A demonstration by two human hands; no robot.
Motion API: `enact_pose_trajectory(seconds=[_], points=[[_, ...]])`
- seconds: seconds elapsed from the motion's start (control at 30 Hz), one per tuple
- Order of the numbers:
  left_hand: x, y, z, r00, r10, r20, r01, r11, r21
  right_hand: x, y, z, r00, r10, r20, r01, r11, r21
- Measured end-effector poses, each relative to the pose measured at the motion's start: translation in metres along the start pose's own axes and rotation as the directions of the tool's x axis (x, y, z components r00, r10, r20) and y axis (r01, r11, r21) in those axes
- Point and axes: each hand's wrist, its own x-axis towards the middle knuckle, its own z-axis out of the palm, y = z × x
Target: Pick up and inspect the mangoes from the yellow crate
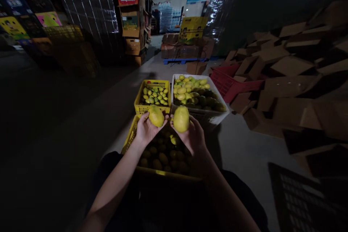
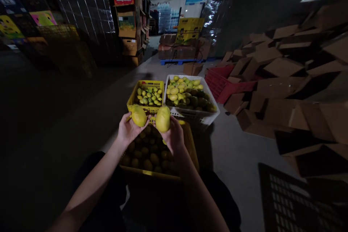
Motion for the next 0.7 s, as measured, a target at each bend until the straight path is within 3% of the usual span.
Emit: enact_pose_trajectory(seconds=[0.13,0.23,0.37,0.53,0.63,0.7], points=[[0.005,-0.003,-0.004,0.991,-0.063,-0.117,0.056,0.996,-0.064,-0.002,0.006,0.001,0.977,0.210,-0.021,-0.205,0.969,0.140],[0.010,-0.005,-0.008,0.983,-0.134,-0.124,0.124,0.988,-0.089,-0.002,0.012,0.000,0.944,0.328,-0.034,-0.311,0.919,0.243],[0.012,-0.008,-0.007,0.979,-0.154,-0.130,0.154,0.988,-0.011,-0.003,0.015,0.004,0.929,0.365,-0.065,-0.340,0.908,0.243],[0.010,-0.007,-0.002,0.967,-0.125,-0.221,0.113,0.991,-0.067,-0.010,0.009,0.009,0.962,0.262,-0.071,-0.239,0.941,0.238],[0.009,-0.004,-0.001,0.970,-0.101,-0.223,0.087,0.994,-0.071,-0.008,0.007,0.008,0.938,0.335,-0.088,-0.306,0.920,0.243],[0.008,-0.003,-0.002,0.959,-0.136,-0.248,0.131,0.991,-0.038,-0.005,0.009,0.007,0.913,0.393,-0.110,-0.356,0.899,0.256]])
